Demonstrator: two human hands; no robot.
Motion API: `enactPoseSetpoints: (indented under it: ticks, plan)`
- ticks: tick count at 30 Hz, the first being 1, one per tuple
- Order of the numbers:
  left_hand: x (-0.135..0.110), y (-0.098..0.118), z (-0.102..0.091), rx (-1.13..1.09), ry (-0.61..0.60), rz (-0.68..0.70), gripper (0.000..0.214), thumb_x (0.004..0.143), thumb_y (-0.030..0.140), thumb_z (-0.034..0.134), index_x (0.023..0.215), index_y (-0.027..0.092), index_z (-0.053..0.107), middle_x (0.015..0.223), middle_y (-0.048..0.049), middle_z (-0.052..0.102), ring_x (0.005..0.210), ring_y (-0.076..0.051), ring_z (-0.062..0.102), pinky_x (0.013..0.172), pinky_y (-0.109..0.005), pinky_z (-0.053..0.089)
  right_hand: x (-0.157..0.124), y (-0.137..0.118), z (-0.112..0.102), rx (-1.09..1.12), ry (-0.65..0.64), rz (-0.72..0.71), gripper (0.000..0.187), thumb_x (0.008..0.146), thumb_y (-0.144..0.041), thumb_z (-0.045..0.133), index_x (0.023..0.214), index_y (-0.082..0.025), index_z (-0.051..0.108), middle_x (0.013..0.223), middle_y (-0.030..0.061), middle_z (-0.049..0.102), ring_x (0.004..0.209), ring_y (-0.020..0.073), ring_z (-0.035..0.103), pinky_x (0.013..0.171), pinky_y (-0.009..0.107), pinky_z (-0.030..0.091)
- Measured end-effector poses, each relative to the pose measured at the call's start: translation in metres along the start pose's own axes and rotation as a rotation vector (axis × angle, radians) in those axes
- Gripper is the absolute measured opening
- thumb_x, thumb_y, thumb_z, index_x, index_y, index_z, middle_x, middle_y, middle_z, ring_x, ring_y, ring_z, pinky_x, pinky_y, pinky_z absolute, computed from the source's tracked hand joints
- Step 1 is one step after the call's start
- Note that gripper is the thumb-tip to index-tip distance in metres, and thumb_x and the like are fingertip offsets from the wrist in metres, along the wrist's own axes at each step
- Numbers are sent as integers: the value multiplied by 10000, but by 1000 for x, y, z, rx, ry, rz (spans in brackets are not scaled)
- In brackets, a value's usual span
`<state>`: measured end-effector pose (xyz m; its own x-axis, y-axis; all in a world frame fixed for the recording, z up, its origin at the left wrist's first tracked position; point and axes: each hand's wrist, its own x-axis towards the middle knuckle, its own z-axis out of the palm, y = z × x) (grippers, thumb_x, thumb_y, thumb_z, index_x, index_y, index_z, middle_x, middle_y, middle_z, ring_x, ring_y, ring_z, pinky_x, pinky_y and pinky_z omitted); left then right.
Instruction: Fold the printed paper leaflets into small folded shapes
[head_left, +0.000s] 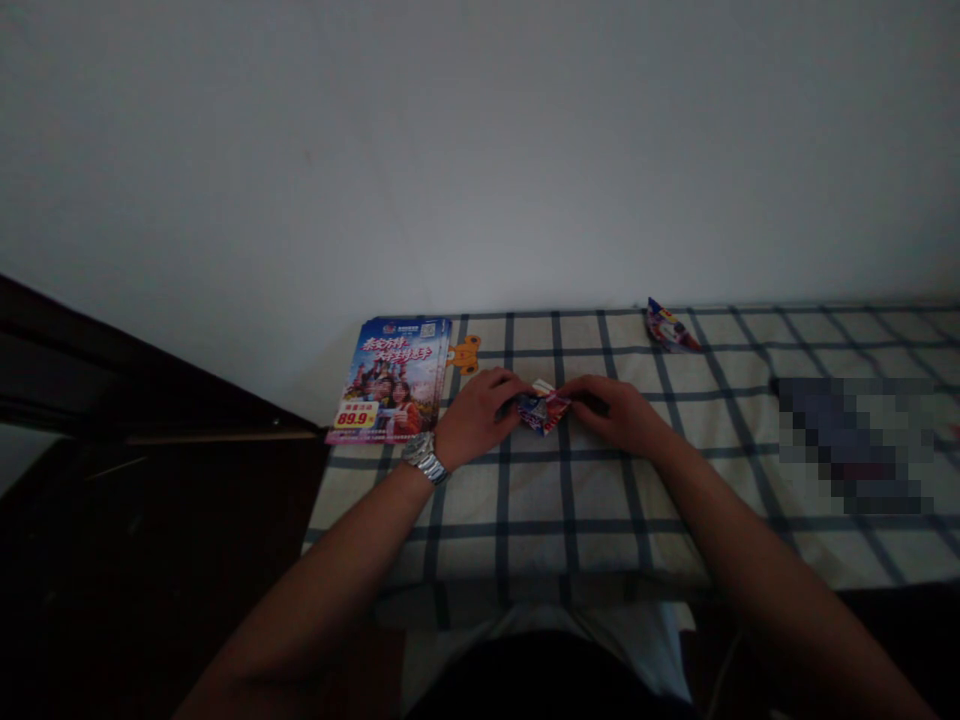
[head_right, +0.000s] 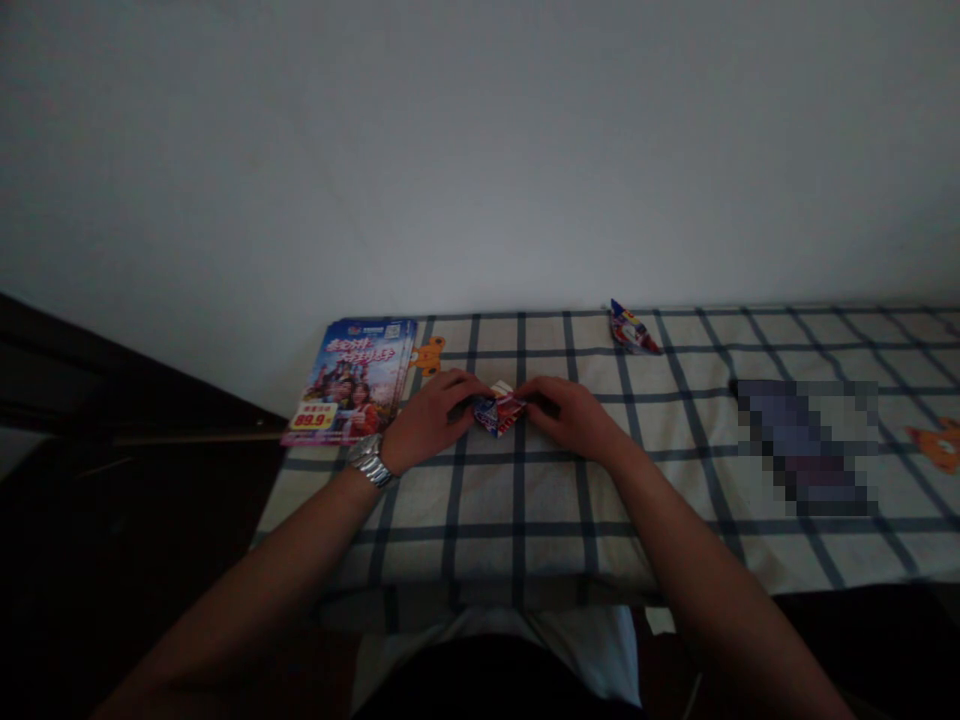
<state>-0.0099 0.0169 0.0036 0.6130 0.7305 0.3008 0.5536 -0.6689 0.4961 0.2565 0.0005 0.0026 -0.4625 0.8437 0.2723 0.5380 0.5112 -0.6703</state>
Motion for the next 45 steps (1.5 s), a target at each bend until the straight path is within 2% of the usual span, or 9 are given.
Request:
enactPoseSetpoints:
  ticks: [6, 15, 24, 29, 34, 40, 45]
  plan:
    - [0, -1, -1, 13, -21, 6, 373, 895, 121, 593, 1248, 230, 649, 1228, -82, 606, 1145, -251, 567, 1041, -438, 468, 0, -5, -1, 19, -21, 36, 218, 978, -290, 574, 1145, -240, 707, 1051, 51, 756, 882, 205, 696, 764, 323, 537]
    - [-1, 0, 0, 57, -22, 35, 397, 867, 114, 613, 1242, 235, 658, 1239, -77, 594, 1140, -253, 563, 1040, -432, 459, 2, -1, 3, 12, -16, 75, 186, 981, -302, 593, 1102, -239, 718, 994, 43, 739, 837, 195, 669, 740, 313, 499]
    - [-2, 5, -1, 49, -13, 17, 389, 871, 175, 624, 1249, 251, 670, 1250, -82, 590, 1154, -272, 558, 1051, -458, 455, 2, -3, 5, 22, 11, 98, 175, 958, -302, 622, 1076, -232, 732, 958, 40, 732, 788, 182, 654, 706, 303, 493]
    - [-2, 7, -1, 37, -17, 29, 338, 903, 199, 611, 1231, 250, 675, 1242, -74, 610, 1153, -269, 561, 1062, -469, 447, 2, 0, 6, 37, 46, 104, 170, 943, -298, 632, 1059, -234, 738, 933, 38, 726, 782, 185, 654, 690, 306, 491]
    - [0, 5, 2, 12, 23, 11, 237, 1003, 291, 531, 1173, 223, 682, 1175, -78, 646, 1123, -253, 584, 1030, -454, 469, 1, 1, 6, 73, 94, 99, 160, 935, -289, 637, 1052, -238, 734, 938, 39, 729, 798, 192, 657, 688, 314, 497]
    - [0, 8, 2, -118, 59, -56, 186, 1014, 305, 526, 1109, 227, 665, 1129, -56, 675, 1105, -228, 614, 1013, -414, 486, 1, -2, 9, 165, 121, 111, 140, 924, -299, 654, 1031, -245, 726, 941, 36, 739, 812, 192, 683, 707, 318, 531]
    - [0, 11, 3, -303, 141, -202, 203, 987, 304, 578, 1173, 224, 595, 1056, -29, 695, 970, -179, 669, 894, -334, 538, 0, 2, 12, 223, 138, 92, 120, 905, -257, 660, 1010, -245, 717, 955, 37, 720, 850, 196, 696, 758, 329, 564]
